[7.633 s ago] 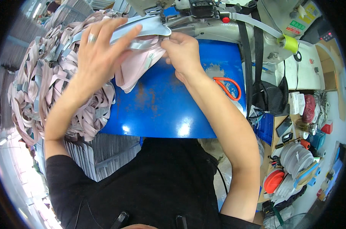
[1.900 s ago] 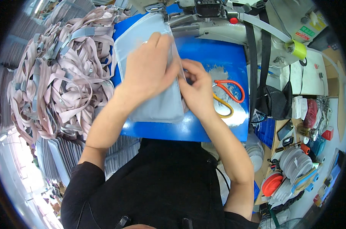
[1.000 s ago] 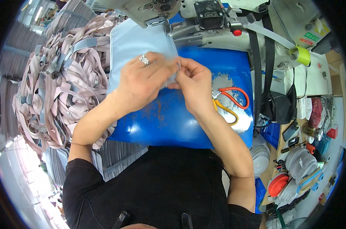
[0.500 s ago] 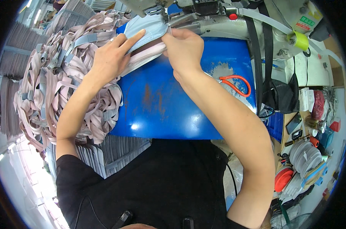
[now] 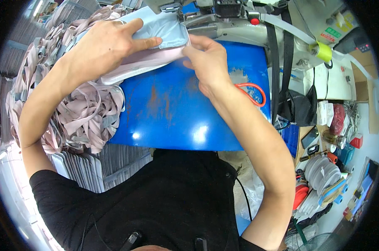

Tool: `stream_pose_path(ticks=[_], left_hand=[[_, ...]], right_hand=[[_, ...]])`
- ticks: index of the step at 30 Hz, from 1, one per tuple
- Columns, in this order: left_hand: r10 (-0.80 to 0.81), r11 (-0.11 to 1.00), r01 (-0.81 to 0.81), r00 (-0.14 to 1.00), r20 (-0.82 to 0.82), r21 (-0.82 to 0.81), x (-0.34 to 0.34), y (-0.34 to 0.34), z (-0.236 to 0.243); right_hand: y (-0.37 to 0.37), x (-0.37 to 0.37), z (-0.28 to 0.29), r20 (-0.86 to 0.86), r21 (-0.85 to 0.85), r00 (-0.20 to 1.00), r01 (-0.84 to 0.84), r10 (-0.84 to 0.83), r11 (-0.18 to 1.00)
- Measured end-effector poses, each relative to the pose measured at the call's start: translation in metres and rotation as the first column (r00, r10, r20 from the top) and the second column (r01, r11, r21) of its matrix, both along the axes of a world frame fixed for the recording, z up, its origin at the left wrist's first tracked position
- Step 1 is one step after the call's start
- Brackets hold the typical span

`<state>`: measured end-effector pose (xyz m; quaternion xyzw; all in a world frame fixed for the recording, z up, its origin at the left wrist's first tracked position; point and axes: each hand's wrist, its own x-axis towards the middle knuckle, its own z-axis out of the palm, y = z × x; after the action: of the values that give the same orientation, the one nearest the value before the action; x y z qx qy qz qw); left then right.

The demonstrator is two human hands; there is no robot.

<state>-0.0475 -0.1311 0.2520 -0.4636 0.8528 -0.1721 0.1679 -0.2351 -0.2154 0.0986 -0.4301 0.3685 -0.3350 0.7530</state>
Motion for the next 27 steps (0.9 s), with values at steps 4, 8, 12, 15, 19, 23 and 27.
stream_pose_path(ticks=[4, 8, 12, 15, 19, 23, 27], left_hand=[[0.037, 0.997, -0.037, 0.999, 0.007, 0.063, -0.008, -0.012, 0.006], [0.036, 0.999, -0.035, 0.998, 0.05, -0.036, -0.025, -0.018, 0.009], [0.101, 0.993, -0.097, 0.993, 0.057, -0.065, -0.034, -0.012, 0.005], [0.129, 0.989, -0.125, 0.99, 0.049, -0.075, -0.038, -0.011, -0.002], [0.165, 0.983, -0.16, 0.985, 0.052, -0.085, -0.046, -0.006, -0.016], [0.213, 0.972, -0.219, 0.974, -0.073, -0.089, -0.068, -0.003, -0.035], [0.374, 0.919, -0.391, 0.904, -0.206, -0.048, -0.089, -0.005, -0.052]], right_hand=[[-0.001, 0.011, -0.005, 0.123, 0.094, 0.991, 0.047, -0.059, 0.994], [-0.008, 0.023, -0.009, 0.154, 0.146, 0.983, 0.082, -0.105, 0.986], [-0.008, 0.025, -0.006, 0.119, 0.162, 0.989, 0.067, -0.087, 0.985], [-0.009, 0.023, -0.005, 0.107, 0.171, 0.991, 0.058, -0.077, 0.984], [-0.008, 0.025, -0.009, 0.128, 0.157, 0.988, 0.067, -0.087, 0.985], [-0.005, 0.024, -0.013, 0.239, 0.174, 0.962, 0.095, -0.135, 0.98], [0.0, 0.022, -0.021, 0.33, 0.214, 0.931, 0.089, -0.158, 0.973]])
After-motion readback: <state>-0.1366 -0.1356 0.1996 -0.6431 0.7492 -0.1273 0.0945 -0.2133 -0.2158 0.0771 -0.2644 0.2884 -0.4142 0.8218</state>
